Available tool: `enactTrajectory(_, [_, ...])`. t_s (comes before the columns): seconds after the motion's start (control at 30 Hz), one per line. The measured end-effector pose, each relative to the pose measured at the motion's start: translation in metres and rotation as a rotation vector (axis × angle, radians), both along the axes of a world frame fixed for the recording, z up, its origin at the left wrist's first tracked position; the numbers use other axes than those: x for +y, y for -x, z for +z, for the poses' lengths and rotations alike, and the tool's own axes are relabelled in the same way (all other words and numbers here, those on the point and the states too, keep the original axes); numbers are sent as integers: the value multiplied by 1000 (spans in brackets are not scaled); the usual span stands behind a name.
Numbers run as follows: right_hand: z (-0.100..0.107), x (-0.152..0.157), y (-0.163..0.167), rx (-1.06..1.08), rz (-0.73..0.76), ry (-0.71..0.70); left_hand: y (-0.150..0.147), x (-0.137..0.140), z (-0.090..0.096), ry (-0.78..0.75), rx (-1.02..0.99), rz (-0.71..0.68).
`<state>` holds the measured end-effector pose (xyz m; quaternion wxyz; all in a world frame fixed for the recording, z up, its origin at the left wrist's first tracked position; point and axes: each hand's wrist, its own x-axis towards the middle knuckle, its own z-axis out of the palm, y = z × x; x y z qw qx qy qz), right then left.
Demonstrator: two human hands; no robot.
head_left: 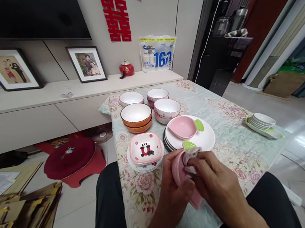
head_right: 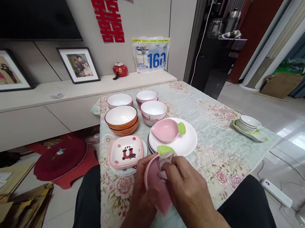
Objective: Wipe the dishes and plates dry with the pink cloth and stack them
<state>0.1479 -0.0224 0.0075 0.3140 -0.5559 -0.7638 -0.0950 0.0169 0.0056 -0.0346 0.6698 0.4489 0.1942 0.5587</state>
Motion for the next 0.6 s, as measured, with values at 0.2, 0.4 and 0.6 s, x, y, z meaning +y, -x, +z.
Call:
enactTrajectory(0.2, [13, -6, 11, 392, 254, 283, -5, -4, -4, -2, -13, 20])
enactTrajectory(0.4, [34, -15, -5, 475, 412, 627, -5, -5, -4, 12, -42, -14])
enactTrajectory(0.6, [26, -21, -19, 276, 283, 523, 1, -1, -3, -19, 29, 63])
